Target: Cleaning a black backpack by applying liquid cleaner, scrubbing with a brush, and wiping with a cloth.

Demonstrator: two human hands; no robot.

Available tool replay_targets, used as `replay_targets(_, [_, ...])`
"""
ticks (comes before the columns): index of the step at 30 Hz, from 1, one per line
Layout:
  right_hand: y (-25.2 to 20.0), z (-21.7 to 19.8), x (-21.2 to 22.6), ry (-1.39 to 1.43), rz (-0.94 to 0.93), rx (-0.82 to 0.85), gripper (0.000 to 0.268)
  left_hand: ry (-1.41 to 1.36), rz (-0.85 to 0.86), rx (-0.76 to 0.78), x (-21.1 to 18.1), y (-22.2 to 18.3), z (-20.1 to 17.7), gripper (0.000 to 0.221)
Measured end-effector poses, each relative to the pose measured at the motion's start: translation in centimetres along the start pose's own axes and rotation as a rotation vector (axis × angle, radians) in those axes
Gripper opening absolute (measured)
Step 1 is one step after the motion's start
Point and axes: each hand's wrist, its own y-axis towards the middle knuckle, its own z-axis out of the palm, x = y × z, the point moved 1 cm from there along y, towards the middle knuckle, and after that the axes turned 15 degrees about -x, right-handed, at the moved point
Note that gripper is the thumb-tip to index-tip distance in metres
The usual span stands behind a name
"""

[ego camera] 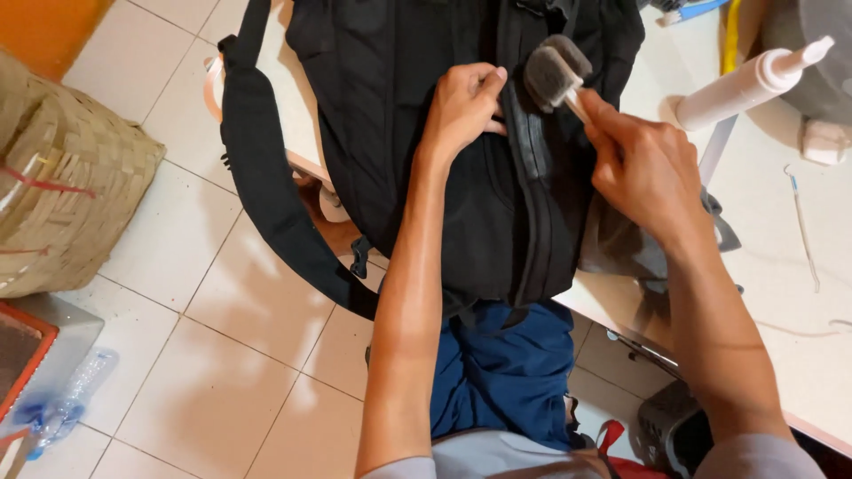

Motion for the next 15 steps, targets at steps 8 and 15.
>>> replay_targets(8, [-6.6,-5.2,-0.3,-0.044,0.023,0.231,0.055,0.057,-0.025,0.065,-0.6,-0.1,-0.4,0.029])
replay_targets(15, [-0.3,-1.5,1.0,-0.072,0.085,0.037,0.041,-0.036,-0.052,0.045,0.9,0.4,0.0,0.039])
